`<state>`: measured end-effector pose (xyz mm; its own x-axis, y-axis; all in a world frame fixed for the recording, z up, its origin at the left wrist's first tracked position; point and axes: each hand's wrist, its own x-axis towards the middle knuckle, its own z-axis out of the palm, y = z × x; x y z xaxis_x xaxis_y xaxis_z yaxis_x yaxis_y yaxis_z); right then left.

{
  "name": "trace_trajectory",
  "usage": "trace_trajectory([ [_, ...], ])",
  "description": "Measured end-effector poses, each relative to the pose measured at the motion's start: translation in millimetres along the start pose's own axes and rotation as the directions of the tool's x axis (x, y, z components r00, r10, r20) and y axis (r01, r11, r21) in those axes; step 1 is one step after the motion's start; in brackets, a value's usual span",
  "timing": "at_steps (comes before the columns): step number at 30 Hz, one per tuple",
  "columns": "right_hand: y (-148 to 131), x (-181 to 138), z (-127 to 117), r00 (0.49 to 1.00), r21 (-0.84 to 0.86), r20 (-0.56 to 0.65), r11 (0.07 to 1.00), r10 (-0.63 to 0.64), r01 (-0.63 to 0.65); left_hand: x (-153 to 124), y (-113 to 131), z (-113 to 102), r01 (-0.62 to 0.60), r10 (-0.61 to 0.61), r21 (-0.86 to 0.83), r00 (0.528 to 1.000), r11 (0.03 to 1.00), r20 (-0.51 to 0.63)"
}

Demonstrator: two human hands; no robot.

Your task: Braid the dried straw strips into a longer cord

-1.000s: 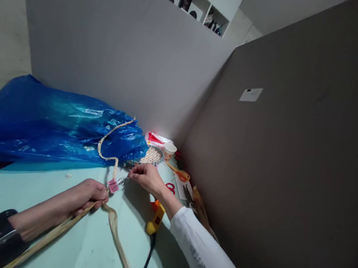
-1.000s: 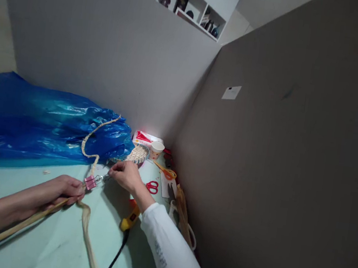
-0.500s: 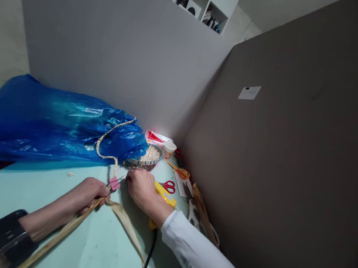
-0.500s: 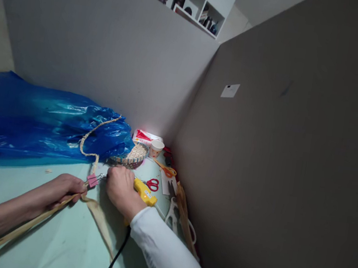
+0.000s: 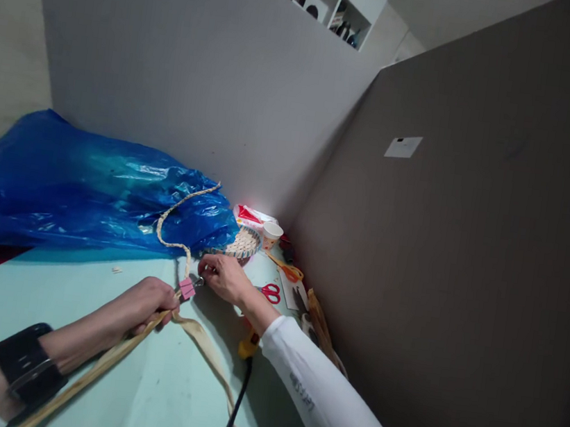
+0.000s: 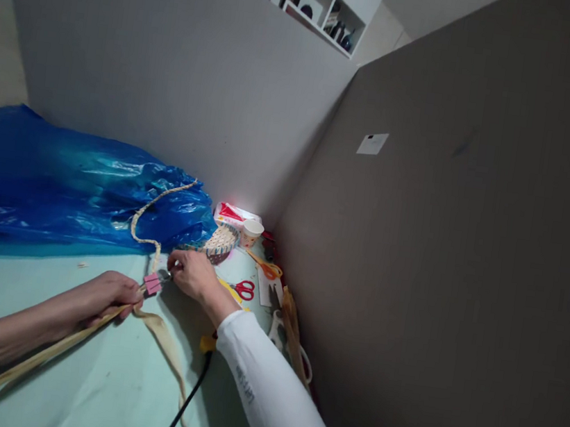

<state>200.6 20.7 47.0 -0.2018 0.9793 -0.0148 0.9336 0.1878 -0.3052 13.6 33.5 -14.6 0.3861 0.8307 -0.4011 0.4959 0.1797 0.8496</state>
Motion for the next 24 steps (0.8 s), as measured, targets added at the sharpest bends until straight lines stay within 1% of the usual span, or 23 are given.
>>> trace_trajectory([
  [3,5.4,14.8,-0.9,0.997,0.013,0.066,0.999,0.041,-0.042,0.3,0.5,1.1,0.002,-0.002,0.016,1.000,1.000,0.005],
  [6,9.1,13.8,2.7,0.993,0.016,0.094,0.997,0.075,-0.077,-0.5,3.8,1.4,0.012,-0.012,0.024,1.000,1.000,0.020],
  [10,8.1,-12.0,10.2,0.991,-0.005,0.038,0.992,0.124,-0.124,-6.4,10.3,-1.2,0.017,-0.017,0.010,0.998,1.000,0.064],
  [14,-2.5,-37.7,15.3,0.985,-0.016,-0.016,0.985,0.171,-0.171,-17.0,12.5,-3.4,-0.003,0.005,-0.024,0.994,1.000,0.109],
  [19,-18.1,-48.4,18.1,0.975,0.002,-0.081,0.978,0.209,-0.210,-28.1,6.3,-3.7,-0.033,0.042,-0.057,0.986,0.998,0.160],
  [24,-28.4,-62.1,13.2,0.960,0.056,-0.140,0.970,0.242,-0.236,-33.2,-0.5,-5.7,-0.055,0.074,-0.100,0.979,0.993,0.192],
])
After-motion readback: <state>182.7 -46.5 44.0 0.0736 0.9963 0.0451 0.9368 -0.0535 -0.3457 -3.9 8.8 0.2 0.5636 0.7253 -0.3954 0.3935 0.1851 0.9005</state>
